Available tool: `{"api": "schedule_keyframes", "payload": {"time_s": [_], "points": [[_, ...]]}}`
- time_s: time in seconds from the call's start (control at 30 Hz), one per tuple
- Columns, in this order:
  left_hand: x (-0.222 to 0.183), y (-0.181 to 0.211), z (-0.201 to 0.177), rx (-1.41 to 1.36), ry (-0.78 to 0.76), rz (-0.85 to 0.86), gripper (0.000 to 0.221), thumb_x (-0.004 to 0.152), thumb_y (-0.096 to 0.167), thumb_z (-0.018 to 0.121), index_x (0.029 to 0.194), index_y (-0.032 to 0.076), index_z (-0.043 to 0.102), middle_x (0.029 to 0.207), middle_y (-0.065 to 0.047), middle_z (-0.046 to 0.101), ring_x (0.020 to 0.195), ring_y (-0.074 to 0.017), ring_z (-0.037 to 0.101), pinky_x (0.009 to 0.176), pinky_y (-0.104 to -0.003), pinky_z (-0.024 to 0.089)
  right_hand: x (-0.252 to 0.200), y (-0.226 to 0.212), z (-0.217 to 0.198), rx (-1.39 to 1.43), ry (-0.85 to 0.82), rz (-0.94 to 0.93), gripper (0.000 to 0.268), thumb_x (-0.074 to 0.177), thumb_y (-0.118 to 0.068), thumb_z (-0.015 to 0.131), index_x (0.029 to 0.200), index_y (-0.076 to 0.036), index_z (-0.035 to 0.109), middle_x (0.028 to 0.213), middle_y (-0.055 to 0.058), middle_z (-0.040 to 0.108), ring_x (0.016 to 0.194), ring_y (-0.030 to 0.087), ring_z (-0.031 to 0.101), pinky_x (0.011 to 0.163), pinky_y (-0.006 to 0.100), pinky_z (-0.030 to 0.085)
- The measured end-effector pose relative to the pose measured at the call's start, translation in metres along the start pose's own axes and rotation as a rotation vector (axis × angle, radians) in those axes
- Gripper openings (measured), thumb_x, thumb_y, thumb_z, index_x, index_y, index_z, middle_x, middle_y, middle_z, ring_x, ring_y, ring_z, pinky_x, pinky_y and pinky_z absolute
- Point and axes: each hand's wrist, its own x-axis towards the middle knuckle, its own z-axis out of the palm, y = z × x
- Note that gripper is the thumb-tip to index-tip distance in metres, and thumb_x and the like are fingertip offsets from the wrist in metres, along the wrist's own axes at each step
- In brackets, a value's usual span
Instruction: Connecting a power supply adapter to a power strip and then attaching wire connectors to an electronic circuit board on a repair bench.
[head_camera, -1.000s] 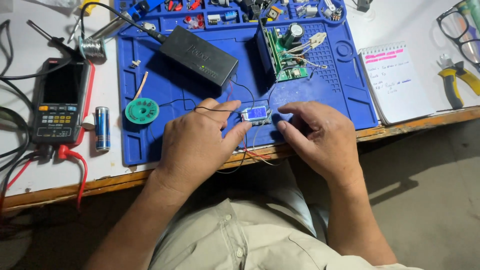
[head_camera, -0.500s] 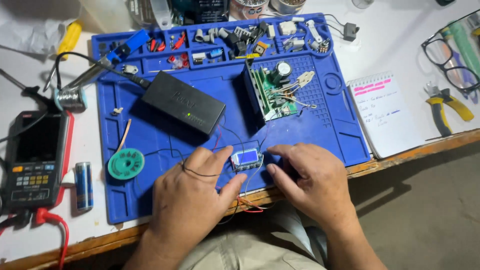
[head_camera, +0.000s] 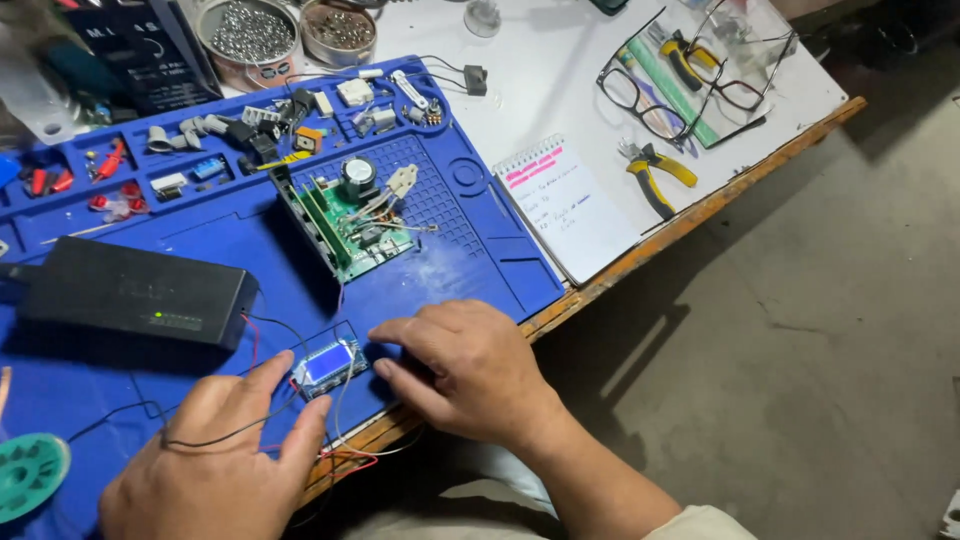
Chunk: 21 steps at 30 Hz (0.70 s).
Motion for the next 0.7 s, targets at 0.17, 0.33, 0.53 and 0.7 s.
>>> {"api": "schedule_keyframes", "payload": {"time_s": [0.17, 0.33, 0.53, 0.7], "points": [[0.005, 0.006, -0.009, -0.009, -0.155, -0.079, 0.064, 0.094, 0.079, 0.072, 0.156, 0.064, 0.078, 0.126, 0.024, 0.083, 0.107, -0.0068, 0.086, 0.084, -0.036, 0.068, -0.003, 0.006, -0.001, 0.010, -0.001, -0.005, 0.024, 0.119, -0.030, 0.072, 0.132, -0.012, 0.077, 0.087, 0.004, 0.066, 0.079, 0.031, 0.068, 0.076, 0.047, 0.055], [0.019, -0.016, 0.012, -0.200, -0.319, -0.010, 0.076, 0.088, 0.059, 0.082, 0.163, 0.050, 0.076, 0.120, -0.005, 0.087, 0.118, -0.0286, 0.083, 0.097, -0.047, 0.067, -0.006, 0.012, -0.003, 0.054, 0.019, -0.007, 0.022, 0.120, -0.028, 0.072, 0.133, -0.011, 0.077, 0.093, 0.006, 0.068, 0.080, 0.034, 0.068, 0.079, 0.048, 0.055], [-0.003, -0.013, 0.021, -0.307, -0.133, -0.001, 0.065, 0.093, 0.044, 0.089, 0.157, 0.036, 0.086, 0.115, -0.006, 0.088, 0.109, -0.0255, 0.083, 0.097, -0.041, 0.065, -0.002, 0.016, -0.008, 0.109, -0.014, -0.022, 0.023, 0.121, -0.026, 0.071, 0.133, -0.008, 0.077, 0.095, 0.008, 0.069, 0.080, 0.034, 0.068, 0.075, 0.049, 0.054], [-0.011, -0.004, 0.018, -0.344, -0.143, -0.067, 0.072, 0.093, 0.042, 0.090, 0.164, 0.029, 0.087, 0.124, -0.011, 0.088, 0.112, -0.0280, 0.085, 0.105, -0.040, 0.064, -0.003, 0.017, -0.009, 0.145, -0.030, -0.011, 0.024, 0.122, -0.026, 0.069, 0.134, -0.007, 0.077, 0.096, 0.009, 0.069, 0.079, 0.035, 0.067, 0.075, 0.049, 0.055]]}}
